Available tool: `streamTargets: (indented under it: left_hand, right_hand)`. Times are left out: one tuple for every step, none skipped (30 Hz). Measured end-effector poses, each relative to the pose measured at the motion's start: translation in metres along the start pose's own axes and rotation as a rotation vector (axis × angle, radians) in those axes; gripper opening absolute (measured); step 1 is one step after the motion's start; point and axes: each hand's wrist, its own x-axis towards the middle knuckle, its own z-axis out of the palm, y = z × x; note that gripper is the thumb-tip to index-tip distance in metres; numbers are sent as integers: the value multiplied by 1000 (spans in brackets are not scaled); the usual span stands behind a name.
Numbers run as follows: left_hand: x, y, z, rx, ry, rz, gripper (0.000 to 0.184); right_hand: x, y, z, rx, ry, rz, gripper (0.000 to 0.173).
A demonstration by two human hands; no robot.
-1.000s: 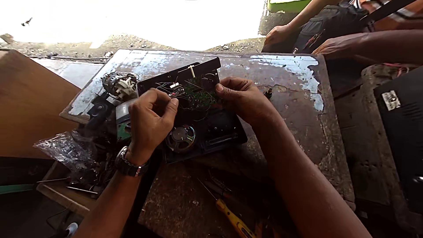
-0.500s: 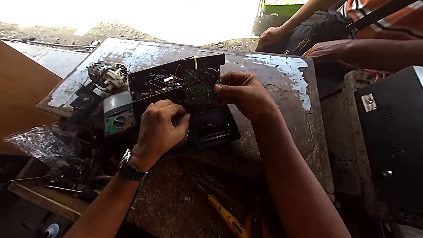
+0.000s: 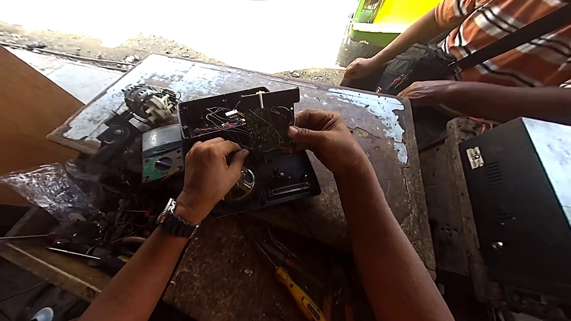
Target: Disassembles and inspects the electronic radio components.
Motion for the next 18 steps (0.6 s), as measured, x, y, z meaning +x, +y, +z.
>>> streamTargets:
  left_hand:
    - [-1,0,1,7,27,-13,26]
    - [-2,0,2,15,51,-20,28]
    - [-2,0,4,25,72,-24,30]
    - [-3,0,5,36,90,-27,30]
    - [-3,1,6,48,98,-33,29]
    - [-3,1,7,58,96,-40,28]
    - [-3,1,8,62,88,-43,28]
    - [-3,0,8,56,77,-41,29]
    - [-3,-1,9,39,63,-35,29]
    - [-3,-3,10,9,55,-25,27]
    - [-3,-4,11,-38,55,-14,24]
    - [-4,-6,11,-89,58,-6,21]
    - [-4,-8,10,-137,58,-1,19]
    - [-5,-9,9,-181,53,2,16]
    - [-5,-9,7,-223,45,3,14]
    - [-6,-10,6,-265,37,2,11]
    - [-6,-11,5,-304,27,-4,10]
    - [-6,-11,5,-327,19,-18,11]
  right_hand:
    - [0,1,0,-10,-15,0,10]
    - [0,1,-1,-15,-25,-1,9]
    - [0,2,-2,-14,-28,-2,8]
    - [0,2,-3,-9,-27,-6,8]
    - [0,3,-4,-2,-28,-13,9]
    - [1,3,-5,0,-27,-20,8]
    - [1,3,-5,0,-21,-20,8]
    - [1,3,-5,-1,-18,-18,8]
    - [2,4,-5,-4,-16,-16,8]
    - [2,4,-5,-6,-15,-15,8]
    - [2,4,-5,-8,-11,-11,8]
    - [2,4,-5,-5,-4,-3,9]
    - [2,5,-5,-2,6,6,9]
    - [2,5,-5,1,17,16,9]
    - [2,5,-4,0,27,26,9]
    - [2,5,-3,-5,37,32,9]
    - [3,6,-3,-12,43,33,10]
    - [3,7,-3,-18,42,31,9]
